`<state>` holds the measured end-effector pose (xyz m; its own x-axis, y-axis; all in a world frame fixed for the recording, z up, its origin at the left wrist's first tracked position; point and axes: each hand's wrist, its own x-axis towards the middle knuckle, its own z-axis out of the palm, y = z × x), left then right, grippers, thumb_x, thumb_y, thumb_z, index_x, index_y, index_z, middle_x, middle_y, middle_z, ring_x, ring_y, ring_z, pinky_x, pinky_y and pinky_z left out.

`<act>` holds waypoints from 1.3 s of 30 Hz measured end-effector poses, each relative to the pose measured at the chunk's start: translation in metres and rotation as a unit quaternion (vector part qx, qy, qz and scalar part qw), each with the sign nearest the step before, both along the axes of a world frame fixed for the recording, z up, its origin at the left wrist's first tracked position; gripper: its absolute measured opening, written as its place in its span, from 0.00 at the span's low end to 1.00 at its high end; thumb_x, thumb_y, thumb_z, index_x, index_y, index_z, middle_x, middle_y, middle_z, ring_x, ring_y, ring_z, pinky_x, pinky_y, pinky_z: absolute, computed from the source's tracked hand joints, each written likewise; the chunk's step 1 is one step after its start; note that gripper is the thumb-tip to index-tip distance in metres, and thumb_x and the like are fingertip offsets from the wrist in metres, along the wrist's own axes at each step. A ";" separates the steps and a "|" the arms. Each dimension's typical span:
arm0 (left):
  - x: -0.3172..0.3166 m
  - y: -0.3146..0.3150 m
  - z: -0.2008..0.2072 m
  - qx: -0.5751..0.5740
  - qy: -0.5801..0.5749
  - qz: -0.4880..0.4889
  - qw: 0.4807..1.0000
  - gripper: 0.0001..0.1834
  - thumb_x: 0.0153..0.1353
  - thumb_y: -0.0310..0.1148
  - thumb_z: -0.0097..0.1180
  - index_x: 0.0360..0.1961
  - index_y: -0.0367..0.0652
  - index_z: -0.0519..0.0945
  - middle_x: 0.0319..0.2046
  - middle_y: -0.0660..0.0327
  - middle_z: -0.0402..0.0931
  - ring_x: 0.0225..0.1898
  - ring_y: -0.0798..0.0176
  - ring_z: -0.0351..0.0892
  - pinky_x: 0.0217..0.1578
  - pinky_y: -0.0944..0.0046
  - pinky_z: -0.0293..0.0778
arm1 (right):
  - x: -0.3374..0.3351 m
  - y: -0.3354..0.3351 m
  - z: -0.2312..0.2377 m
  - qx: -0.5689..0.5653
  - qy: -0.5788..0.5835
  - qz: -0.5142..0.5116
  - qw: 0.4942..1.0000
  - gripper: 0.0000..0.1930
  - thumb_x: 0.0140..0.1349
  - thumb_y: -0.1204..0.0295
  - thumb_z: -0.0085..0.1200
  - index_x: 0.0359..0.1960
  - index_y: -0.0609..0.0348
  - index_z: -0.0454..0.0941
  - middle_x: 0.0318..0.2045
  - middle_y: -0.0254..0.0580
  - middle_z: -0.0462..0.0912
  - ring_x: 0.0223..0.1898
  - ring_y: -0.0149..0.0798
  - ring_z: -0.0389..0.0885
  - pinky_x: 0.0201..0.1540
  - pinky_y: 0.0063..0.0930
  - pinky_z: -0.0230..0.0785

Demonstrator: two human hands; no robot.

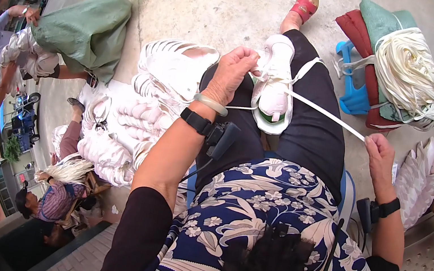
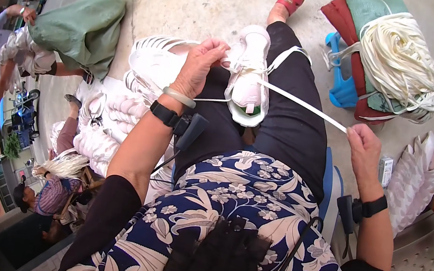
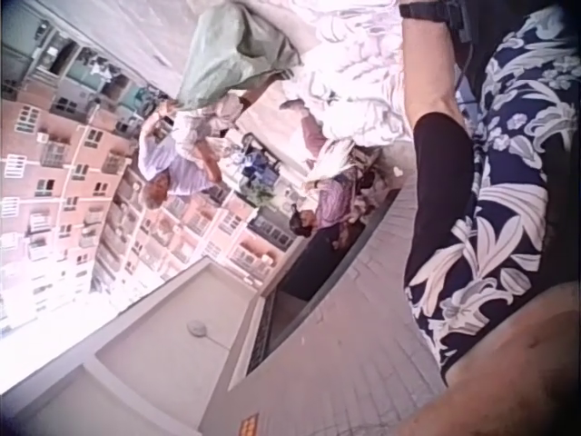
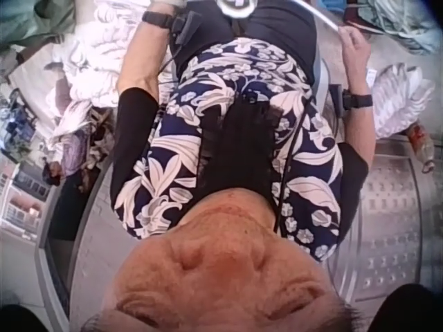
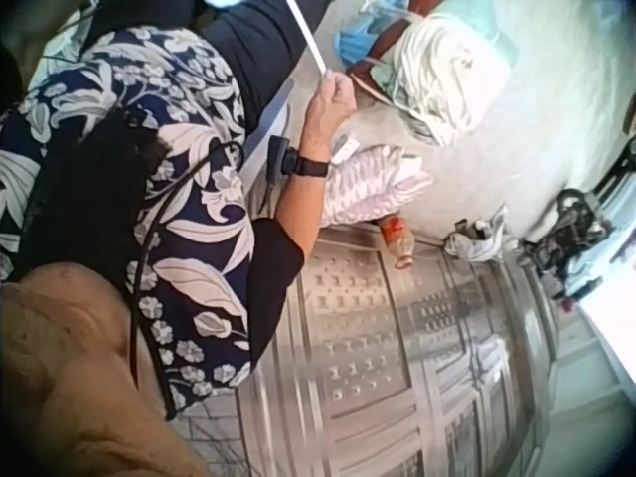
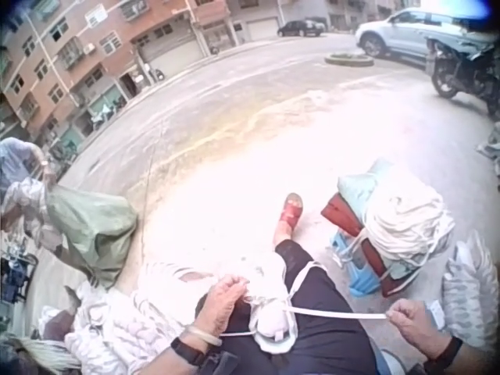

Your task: Lacing shoelaces into white shoe uppers in a production environment.

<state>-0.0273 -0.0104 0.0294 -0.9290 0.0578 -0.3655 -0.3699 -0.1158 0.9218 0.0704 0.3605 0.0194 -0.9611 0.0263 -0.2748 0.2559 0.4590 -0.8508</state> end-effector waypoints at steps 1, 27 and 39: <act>0.001 0.005 -0.007 -0.035 -0.003 -0.019 0.999 0.09 0.59 0.35 0.53 0.36 0.39 0.75 0.26 0.68 0.73 0.28 0.76 0.69 0.34 0.74 0.67 | 0.012 0.023 -0.005 0.029 0.010 -0.020 0.999 0.09 0.58 0.70 0.51 0.23 0.61 0.70 0.17 0.23 0.63 0.21 0.20 0.58 0.22 0.18 0.51; 0.043 0.019 -0.034 -0.490 0.170 -0.106 0.849 0.10 0.53 0.26 0.45 0.37 0.39 0.65 0.28 0.44 0.71 0.32 0.39 0.73 0.32 0.46 0.70 | -0.124 -0.155 -0.026 0.266 0.329 0.399 0.813 0.02 0.47 0.73 0.53 0.20 0.51 0.76 0.22 0.38 0.70 0.27 0.42 0.72 0.34 0.37 0.56; 0.042 0.026 -0.034 -0.459 0.065 -0.139 0.875 0.11 0.49 0.23 0.46 0.37 0.37 0.67 0.36 0.42 0.73 0.42 0.39 0.73 0.41 0.49 0.69 | -0.108 -0.155 0.002 0.112 0.421 0.394 0.809 0.05 0.44 0.77 0.55 0.22 0.56 0.70 0.22 0.41 0.71 0.29 0.47 0.71 0.36 0.38 0.62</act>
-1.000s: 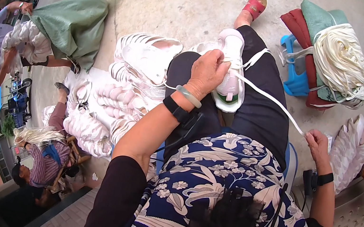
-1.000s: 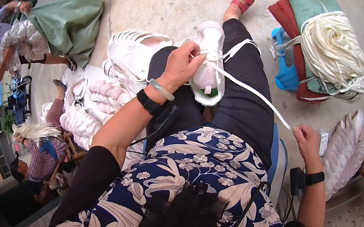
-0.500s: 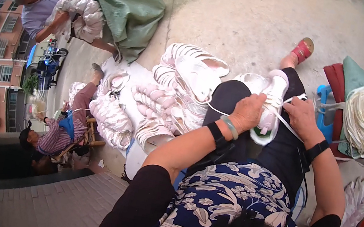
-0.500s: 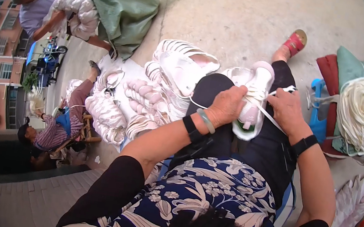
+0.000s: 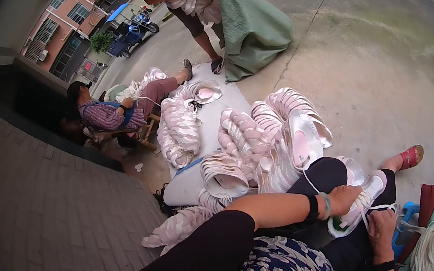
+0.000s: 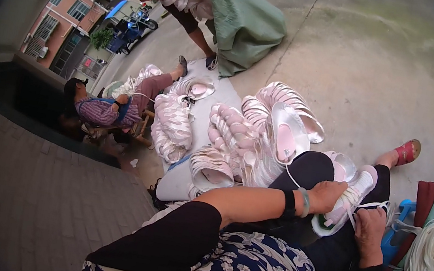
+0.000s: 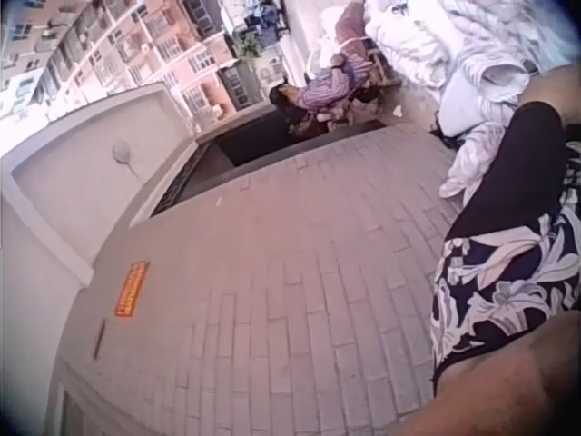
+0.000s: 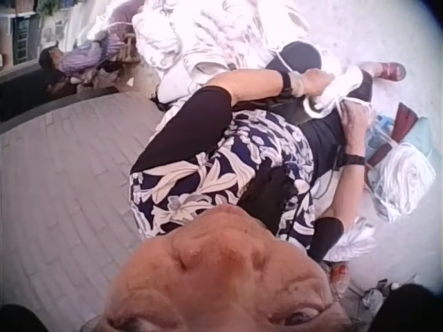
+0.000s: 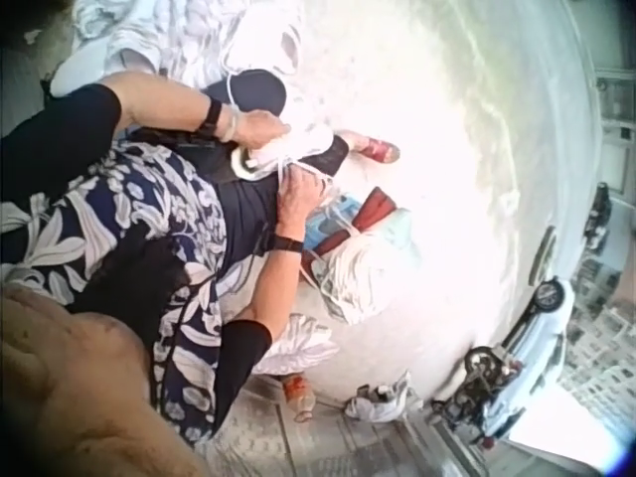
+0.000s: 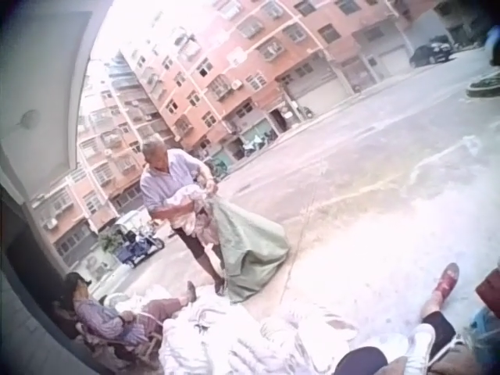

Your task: Lacing shoelaces into white shoe uppers in a production environment.

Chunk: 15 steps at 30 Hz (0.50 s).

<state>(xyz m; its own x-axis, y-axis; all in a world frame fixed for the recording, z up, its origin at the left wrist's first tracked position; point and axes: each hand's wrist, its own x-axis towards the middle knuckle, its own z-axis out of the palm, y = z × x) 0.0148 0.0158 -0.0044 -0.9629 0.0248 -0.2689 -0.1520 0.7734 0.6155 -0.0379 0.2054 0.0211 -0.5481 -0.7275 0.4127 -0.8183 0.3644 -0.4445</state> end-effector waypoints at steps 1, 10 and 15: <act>0.000 0.004 0.000 0.006 0.010 -0.010 1.000 0.10 0.49 0.23 0.45 0.36 0.37 0.68 0.35 0.43 0.74 0.42 0.40 0.73 0.41 0.49 0.69 | 0.010 0.010 -0.001 -0.014 -0.071 -0.007 0.997 0.04 0.47 0.78 0.54 0.23 0.56 0.71 0.21 0.43 0.72 0.28 0.47 0.73 0.37 0.39 0.63; 0.006 0.007 0.020 -0.030 0.156 -0.108 0.981 0.06 0.53 0.28 0.48 0.33 0.39 0.72 0.25 0.49 0.73 0.30 0.46 0.76 0.29 0.54 0.72 | 0.009 0.004 -0.012 0.015 -0.256 -0.136 0.957 0.07 0.57 0.71 0.47 0.36 0.56 0.70 0.24 0.52 0.77 0.30 0.54 0.77 0.33 0.44 0.68; 0.005 0.018 0.009 0.061 0.104 -0.022 0.992 0.10 0.51 0.26 0.52 0.35 0.37 0.73 0.22 0.47 0.75 0.25 0.48 0.78 0.28 0.60 0.72 | 0.016 0.005 -0.025 0.048 -0.198 -0.193 0.960 0.06 0.54 0.70 0.47 0.25 0.54 0.76 0.20 0.47 0.77 0.26 0.51 0.78 0.30 0.44 0.68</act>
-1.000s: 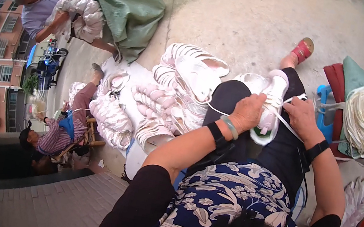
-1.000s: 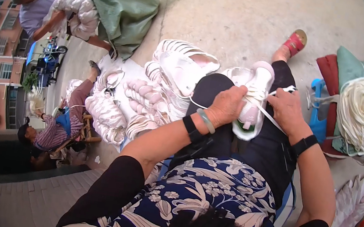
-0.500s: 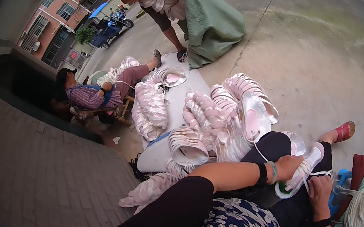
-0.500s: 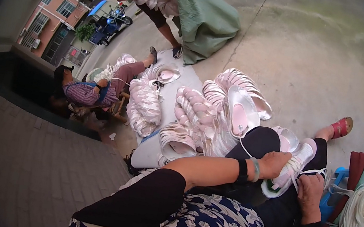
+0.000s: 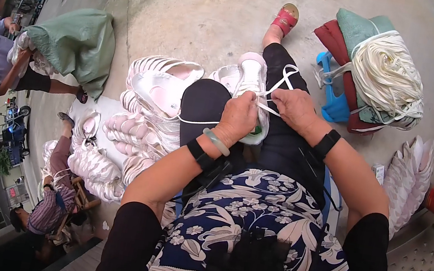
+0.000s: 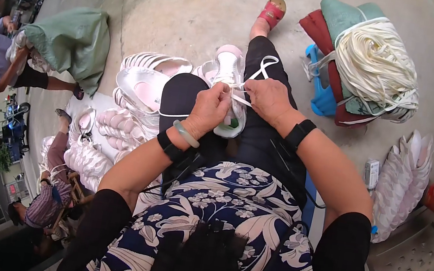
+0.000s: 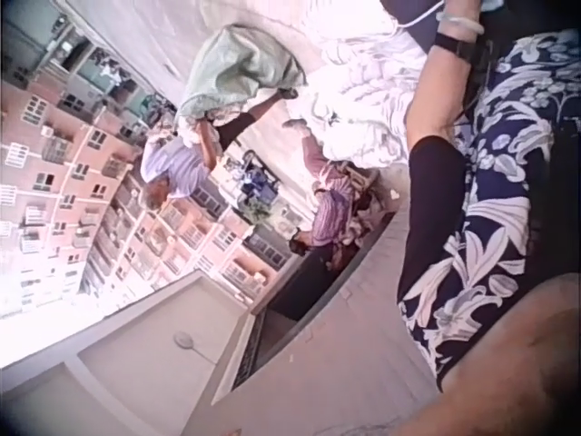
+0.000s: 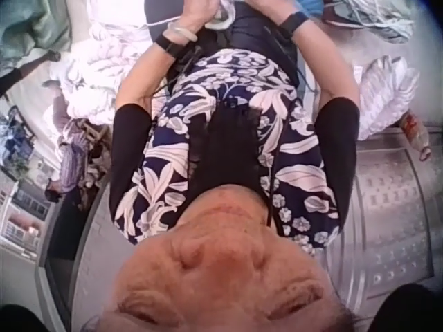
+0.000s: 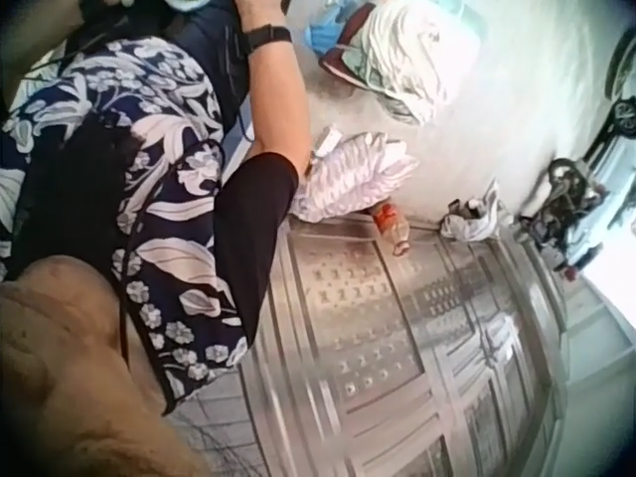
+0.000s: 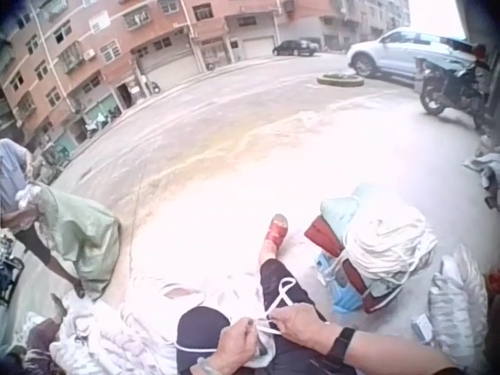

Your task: Lacing shoelaces into white shoe uppers in a production environment.

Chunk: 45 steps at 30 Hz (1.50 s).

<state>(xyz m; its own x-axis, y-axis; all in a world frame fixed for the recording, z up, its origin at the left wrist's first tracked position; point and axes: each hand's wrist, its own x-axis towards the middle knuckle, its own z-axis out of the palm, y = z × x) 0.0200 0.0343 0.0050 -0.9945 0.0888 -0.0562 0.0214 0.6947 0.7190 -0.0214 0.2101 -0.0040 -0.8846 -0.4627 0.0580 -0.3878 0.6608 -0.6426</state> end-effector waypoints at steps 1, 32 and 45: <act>0.002 0.000 -0.003 0.012 0.021 -0.005 1.000 0.09 0.51 0.25 0.52 0.35 0.36 0.73 0.20 0.52 0.76 0.21 0.57 0.77 0.24 0.62 0.71 | 0.001 -0.001 -0.006 -0.004 0.014 -0.001 1.000 0.06 0.54 0.70 0.47 0.25 0.54 0.76 0.20 0.47 0.77 0.26 0.51 0.78 0.30 0.43 0.68; -0.005 -0.020 -0.001 -0.072 0.090 -0.040 0.993 0.10 0.48 0.28 0.55 0.34 0.44 0.77 0.25 0.57 0.74 0.27 0.57 0.76 0.29 0.63 0.71 | 0.009 -0.021 -0.002 0.017 -0.006 -0.032 0.999 0.10 0.54 0.63 0.51 0.26 0.57 0.73 0.22 0.46 0.76 0.28 0.49 0.77 0.31 0.41 0.69; -0.013 -0.006 0.000 -0.059 0.029 -0.027 0.997 0.06 0.51 0.30 0.54 0.31 0.43 0.78 0.24 0.54 0.78 0.27 0.52 0.79 0.28 0.61 0.72 | 0.028 -0.026 0.008 0.080 0.016 -0.020 0.996 0.16 0.45 0.60 0.58 0.29 0.58 0.73 0.26 0.45 0.76 0.30 0.44 0.76 0.32 0.37 0.65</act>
<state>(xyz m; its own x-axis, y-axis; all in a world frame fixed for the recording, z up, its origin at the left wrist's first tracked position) 0.0065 0.0284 0.0048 -0.9904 0.1378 -0.0117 0.0999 0.7712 0.6287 0.0065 0.1843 0.0041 -0.9016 -0.4324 0.0146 -0.3773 0.7693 -0.5156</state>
